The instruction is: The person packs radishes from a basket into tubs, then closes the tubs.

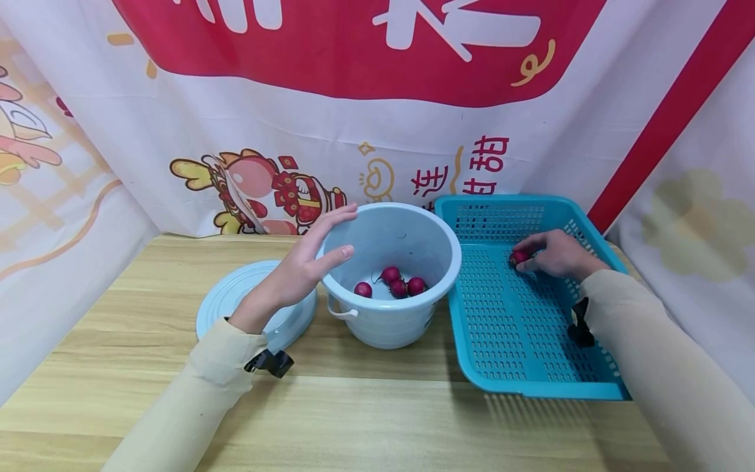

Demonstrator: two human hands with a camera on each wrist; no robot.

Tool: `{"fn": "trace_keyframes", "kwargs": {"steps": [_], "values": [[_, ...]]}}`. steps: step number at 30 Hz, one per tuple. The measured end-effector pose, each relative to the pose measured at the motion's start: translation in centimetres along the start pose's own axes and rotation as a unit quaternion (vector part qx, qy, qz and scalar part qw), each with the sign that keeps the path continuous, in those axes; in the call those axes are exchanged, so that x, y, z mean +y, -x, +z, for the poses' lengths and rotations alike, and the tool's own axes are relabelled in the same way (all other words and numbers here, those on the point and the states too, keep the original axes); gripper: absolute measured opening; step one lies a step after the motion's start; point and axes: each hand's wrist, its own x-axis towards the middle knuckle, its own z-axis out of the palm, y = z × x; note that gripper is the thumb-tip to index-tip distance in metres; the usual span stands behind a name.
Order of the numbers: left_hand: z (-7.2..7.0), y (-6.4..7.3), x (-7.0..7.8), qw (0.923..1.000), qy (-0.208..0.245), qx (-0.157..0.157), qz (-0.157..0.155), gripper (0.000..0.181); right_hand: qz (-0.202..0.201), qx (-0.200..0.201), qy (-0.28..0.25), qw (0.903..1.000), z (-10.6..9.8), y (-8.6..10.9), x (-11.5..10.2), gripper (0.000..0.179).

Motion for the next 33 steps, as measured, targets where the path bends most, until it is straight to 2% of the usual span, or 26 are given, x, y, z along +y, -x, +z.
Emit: {"fn": "trace_keyframes", "kwargs": {"steps": [15,24,29,33], "values": [[0.1,0.0,-0.1,1.0000,0.003,0.000,0.001,0.065,-0.011,0.012,-0.011,0.9998,-0.8,0.5,-0.7,0.065],[0.0,0.1,-0.1,1.0000,-0.002,0.003,0.000,0.065,-0.060,0.050,-0.032,0.9965,-0.9,1.2,-3.2,0.064],[0.0,0.1,-0.2,1.0000,-0.004,0.004,0.001,0.065,-0.068,0.068,-0.053,0.9940,-1.1,1.7,-5.1,0.064],[0.0,0.1,-0.1,1.0000,-0.002,0.003,0.005,0.064,-0.067,0.083,-0.061,0.9925,-1.5,2.4,-7.0,0.074]]}}
